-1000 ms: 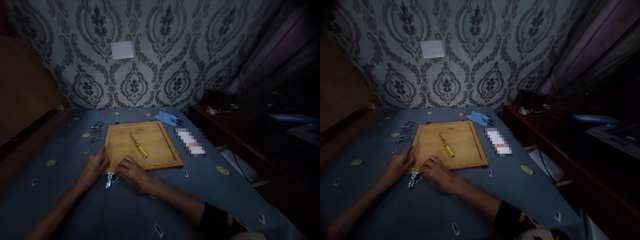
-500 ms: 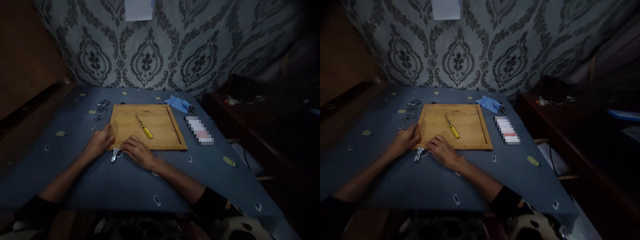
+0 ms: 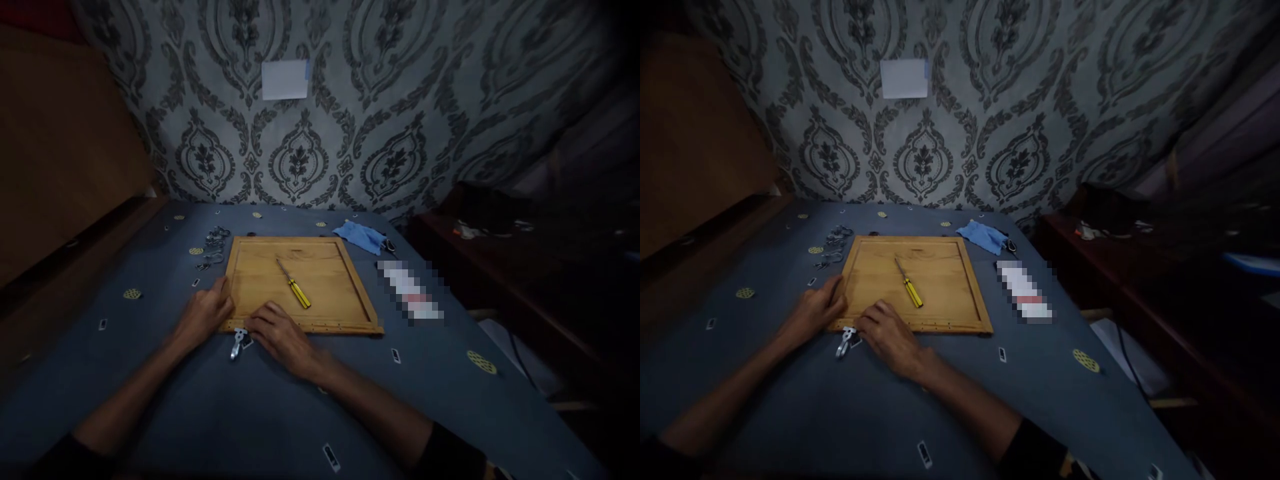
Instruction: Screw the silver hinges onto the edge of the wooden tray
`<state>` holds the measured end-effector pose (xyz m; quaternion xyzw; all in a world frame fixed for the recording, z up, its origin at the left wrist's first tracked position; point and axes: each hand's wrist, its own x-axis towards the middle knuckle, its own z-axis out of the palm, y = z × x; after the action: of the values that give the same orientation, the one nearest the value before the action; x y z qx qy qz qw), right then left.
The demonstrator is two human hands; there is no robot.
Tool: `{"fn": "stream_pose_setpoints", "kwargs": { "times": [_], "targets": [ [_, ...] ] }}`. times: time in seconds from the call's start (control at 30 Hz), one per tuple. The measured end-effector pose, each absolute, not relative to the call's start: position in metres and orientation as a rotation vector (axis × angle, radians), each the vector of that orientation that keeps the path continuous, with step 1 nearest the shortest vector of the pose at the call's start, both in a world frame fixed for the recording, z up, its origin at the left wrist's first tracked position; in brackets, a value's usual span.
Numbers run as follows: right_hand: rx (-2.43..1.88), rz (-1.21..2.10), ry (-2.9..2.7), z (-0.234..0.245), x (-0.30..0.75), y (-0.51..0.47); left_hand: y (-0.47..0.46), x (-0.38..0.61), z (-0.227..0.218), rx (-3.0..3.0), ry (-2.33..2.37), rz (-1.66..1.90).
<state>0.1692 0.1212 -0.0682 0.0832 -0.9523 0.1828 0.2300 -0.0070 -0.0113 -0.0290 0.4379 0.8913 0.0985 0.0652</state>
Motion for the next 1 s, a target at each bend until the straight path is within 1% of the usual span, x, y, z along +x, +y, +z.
{"fn": "stream_pose_setpoints", "kwargs": {
  "times": [0.2,0.33,0.47,0.67,0.83,1.0],
  "targets": [
    [0.235,0.506,-2.578,-0.069,0.171,0.12,-0.011,-0.004,-0.029,1.3,2.701,0.293],
    [0.247,0.438,-2.535,-0.074,0.174,0.119,-0.016,-0.004,-0.035,1.262,2.69,0.276],
    [0.261,0.426,-2.544,-0.085,0.173,0.118,-0.022,-0.008,-0.048,1.27,2.657,0.409],
    [0.252,0.452,-2.442,-0.095,0.172,0.118,-0.026,-0.012,-0.061,1.237,2.657,0.472],
    [0.233,0.47,-2.564,-0.083,0.174,0.119,-0.024,-0.009,-0.053,1.285,2.696,0.437],
    [0.258,0.481,-2.547,-0.074,0.174,0.121,-0.022,-0.005,-0.037,1.304,2.689,0.338]
  ]
}}
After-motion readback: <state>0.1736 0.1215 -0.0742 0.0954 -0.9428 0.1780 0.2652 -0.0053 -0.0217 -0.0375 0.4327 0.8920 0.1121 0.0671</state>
